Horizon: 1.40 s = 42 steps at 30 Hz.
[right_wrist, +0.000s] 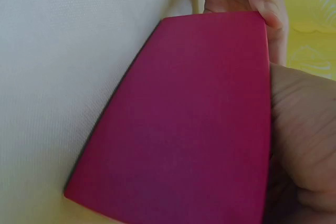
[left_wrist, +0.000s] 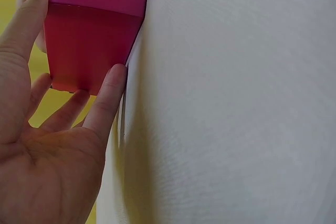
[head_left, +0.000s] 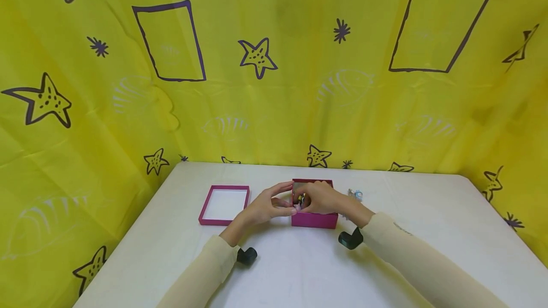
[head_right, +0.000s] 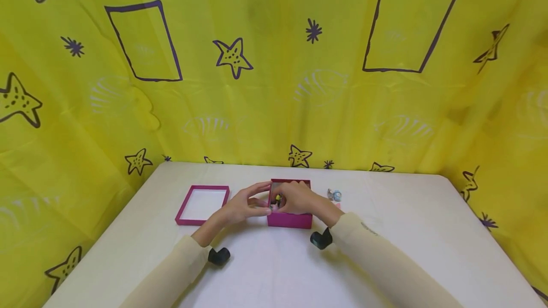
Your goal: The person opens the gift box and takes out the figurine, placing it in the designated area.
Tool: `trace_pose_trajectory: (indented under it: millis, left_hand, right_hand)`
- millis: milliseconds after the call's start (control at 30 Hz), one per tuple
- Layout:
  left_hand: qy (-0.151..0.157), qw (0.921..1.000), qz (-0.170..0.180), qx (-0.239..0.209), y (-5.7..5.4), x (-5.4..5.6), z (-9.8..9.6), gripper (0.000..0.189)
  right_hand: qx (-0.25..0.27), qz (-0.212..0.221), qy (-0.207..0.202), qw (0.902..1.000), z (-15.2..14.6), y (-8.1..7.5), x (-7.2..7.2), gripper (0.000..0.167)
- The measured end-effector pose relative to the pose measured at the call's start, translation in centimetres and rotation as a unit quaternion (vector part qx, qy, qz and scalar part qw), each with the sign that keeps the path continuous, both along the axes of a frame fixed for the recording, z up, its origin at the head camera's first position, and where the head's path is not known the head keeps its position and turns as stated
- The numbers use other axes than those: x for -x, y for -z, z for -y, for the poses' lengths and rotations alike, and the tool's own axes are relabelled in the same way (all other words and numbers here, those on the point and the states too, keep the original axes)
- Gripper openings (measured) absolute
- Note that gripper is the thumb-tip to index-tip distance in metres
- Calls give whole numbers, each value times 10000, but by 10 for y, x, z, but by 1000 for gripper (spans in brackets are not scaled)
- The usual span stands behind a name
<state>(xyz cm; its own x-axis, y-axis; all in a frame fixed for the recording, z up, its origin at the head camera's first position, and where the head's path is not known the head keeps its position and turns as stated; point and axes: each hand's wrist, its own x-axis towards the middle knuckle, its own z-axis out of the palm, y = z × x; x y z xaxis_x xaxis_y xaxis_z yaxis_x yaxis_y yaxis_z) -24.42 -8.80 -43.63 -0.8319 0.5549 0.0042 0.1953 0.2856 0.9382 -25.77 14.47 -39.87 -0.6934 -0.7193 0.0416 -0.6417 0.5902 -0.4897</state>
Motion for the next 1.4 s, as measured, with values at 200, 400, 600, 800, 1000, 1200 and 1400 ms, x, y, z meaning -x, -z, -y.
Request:
trace_pose_trajectory:
  millis: [200,400,600,800,1000,1200,1400]
  left_hand:
    - [-49,10000,7,53,-1,-1,0,77]
    - [-27,10000,23,-37,1,0,0,77]
    - [-6,9999,24,-97,1,0,1,79]
    - [34,9999,-18,-106,1,0,1,79]
    - [41,9999,-41,-101,2,1,0,78]
    - [51,9999,-20,-94,1,0,-1,79]
    - [56,9999,-30,-123,2,1,-1,80]
  right_hand:
    - [20,-95,167,9998,4,1,-3,20]
    - [86,-90,227,9997,5,2,-3,20]
    - [138,-24,169,9998,6,2,-2,16]
    - [42,-64,221,9997,7,2,-3,15]
    - [135,11,73,9999,5,2,-2,14]
    - [240,63,-75,9997,0,2,-1,12]
    - [271,18,-222,9994,-2,3,0,10]
